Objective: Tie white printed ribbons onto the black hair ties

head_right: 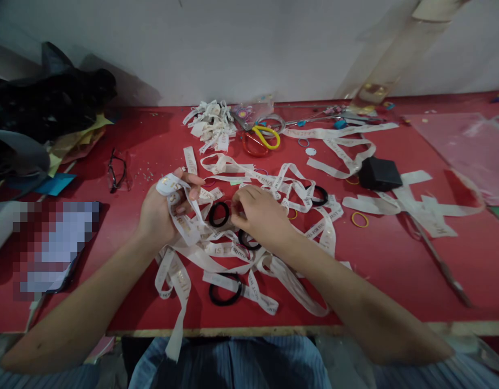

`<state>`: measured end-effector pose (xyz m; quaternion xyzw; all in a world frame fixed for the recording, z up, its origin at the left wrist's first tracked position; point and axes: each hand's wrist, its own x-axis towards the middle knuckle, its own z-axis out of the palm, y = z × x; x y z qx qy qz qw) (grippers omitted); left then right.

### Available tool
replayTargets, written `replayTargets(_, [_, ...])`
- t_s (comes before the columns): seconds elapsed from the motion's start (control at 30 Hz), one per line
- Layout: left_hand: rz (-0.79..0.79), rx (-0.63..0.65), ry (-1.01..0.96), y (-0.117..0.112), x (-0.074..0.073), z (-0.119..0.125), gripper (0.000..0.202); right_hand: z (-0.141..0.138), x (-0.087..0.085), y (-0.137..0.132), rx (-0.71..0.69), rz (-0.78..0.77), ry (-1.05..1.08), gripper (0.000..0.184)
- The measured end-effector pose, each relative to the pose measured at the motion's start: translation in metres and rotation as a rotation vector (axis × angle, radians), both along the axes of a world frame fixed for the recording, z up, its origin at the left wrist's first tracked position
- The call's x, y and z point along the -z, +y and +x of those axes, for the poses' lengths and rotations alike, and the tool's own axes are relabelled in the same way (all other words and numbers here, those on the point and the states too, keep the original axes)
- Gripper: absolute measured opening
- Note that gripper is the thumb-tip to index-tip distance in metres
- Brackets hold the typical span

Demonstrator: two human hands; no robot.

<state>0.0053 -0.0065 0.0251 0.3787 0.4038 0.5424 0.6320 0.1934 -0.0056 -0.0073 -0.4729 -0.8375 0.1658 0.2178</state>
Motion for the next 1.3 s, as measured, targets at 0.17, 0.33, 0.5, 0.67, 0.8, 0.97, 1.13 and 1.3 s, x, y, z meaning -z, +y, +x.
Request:
replayTargets(0.17, [-0.017,-0.018,0.013,0.0,0.0,0.0,0.033,0.0,0.0,-0.002,0.026,-0.026,-0.007,0.007])
replayTargets(0.33, [-0.005,0.0,0.003,0.001,0.002,-0.001,0.032,-0.003,-0.001,-0.002,-0.014,-0.018,-0.129,0.008])
replayTargets(0.5, [-0.001,-0.007,0.014,0.002,0.003,-0.001,0.033,-0.004,0.0,-0.003,-0.013,0.007,-0.139,0.009])
replayTargets(0.67, [-0.001,0.008,0.015,0.001,0.003,-0.001,0.032,-0.002,0.001,-0.003,-0.018,-0.002,-0.089,0.009])
replayTargets(0.8, [0.001,0.001,0.037,0.001,0.002,-0.001,0.033,0.0,0.0,-0.005,-0.058,-0.025,-0.011,0.01])
replayTargets(0.97, [-0.001,-0.022,0.065,0.0,0.001,-0.001,0.034,0.0,-0.001,-0.009,-0.181,0.044,0.096,0.015])
replayTargets(1.13, [0.004,-0.014,0.072,0.0,0.002,0.002,0.035,-0.002,-0.005,-0.012,-0.219,0.021,0.266,0.013])
replayTargets(1.3, [-0.006,-0.009,0.095,-0.002,-0.002,0.004,0.037,-0.002,-0.009,-0.013,-0.155,-0.061,0.372,0.013])
